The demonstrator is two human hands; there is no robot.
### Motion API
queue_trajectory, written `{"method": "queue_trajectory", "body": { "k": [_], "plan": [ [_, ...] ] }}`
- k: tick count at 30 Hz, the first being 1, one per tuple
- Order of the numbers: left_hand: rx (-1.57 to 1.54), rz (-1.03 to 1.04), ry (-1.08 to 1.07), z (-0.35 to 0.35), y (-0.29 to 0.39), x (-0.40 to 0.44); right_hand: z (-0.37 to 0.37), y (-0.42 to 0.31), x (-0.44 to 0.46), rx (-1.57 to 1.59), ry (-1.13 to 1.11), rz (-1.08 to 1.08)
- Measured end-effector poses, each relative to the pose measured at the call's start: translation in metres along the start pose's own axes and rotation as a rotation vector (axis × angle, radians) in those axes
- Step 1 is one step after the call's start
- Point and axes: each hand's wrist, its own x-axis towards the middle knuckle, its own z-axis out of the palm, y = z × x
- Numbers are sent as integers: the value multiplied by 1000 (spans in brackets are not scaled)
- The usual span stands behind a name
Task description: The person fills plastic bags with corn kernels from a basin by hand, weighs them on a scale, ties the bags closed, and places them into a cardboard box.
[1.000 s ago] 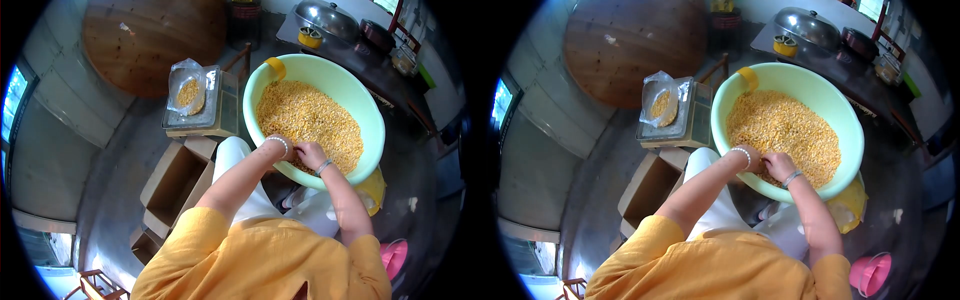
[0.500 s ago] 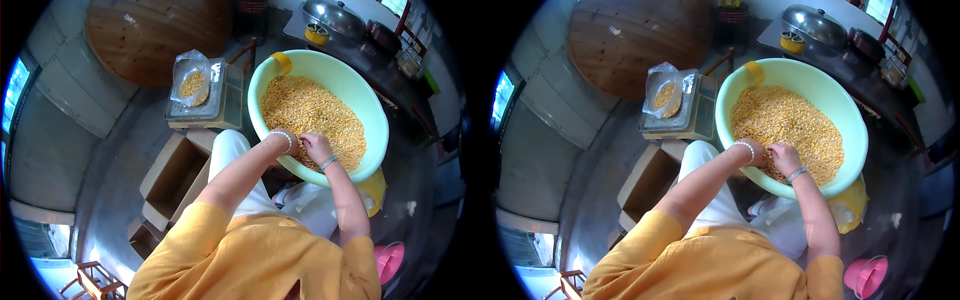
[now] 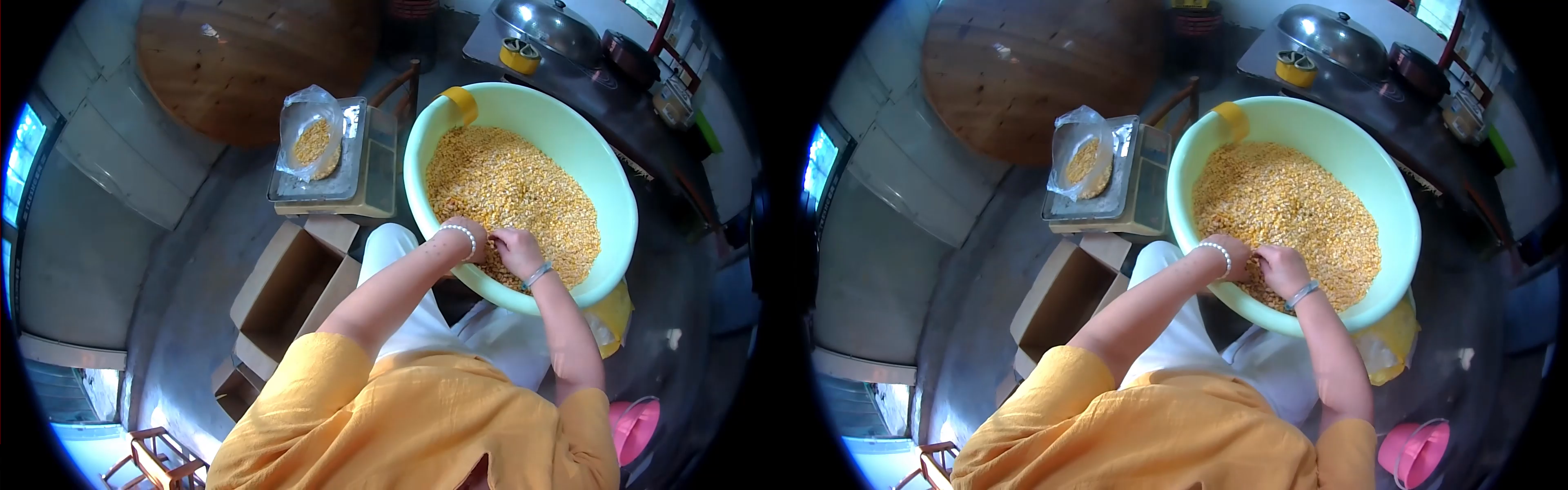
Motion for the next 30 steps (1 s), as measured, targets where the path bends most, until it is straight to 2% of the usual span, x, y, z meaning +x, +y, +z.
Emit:
{"method": "queue_trajectory", "body": {
  "k": [8, 12, 15, 16, 19, 20, 24, 28, 30],
  "plan": [
    [18, 17, -33, -12, 5, -9, -7, 8, 34, -6, 6, 9],
    [-19, 11, 7, -8, 3, -7, -9, 12, 67, 107, 237, 180],
    [-80, 13, 82, -10, 5, -12, 23, 31, 60, 228, 259, 396],
    [-98, 12, 107, -10, 4, -13, 28, 39, 55, 76, 139, 345],
    [-149, 13, 264, -5, 3, -14, 29, 49, 49, 61, 57, 212],
    [-153, 26, 307, -6, 3, -15, 27, 50, 50, 90, 6, 274],
    [-200, 86, 421, -5, 2, -19, 24, 43, 53, 112, -51, 220],
    [-452, 336, 847, 0, -6, -33, 23, 43, 53, 211, -51, 165],
    [-598, 354, 1013, -7, -16, -54, 21, 40, 54, 209, -47, 209]
  ]
}}
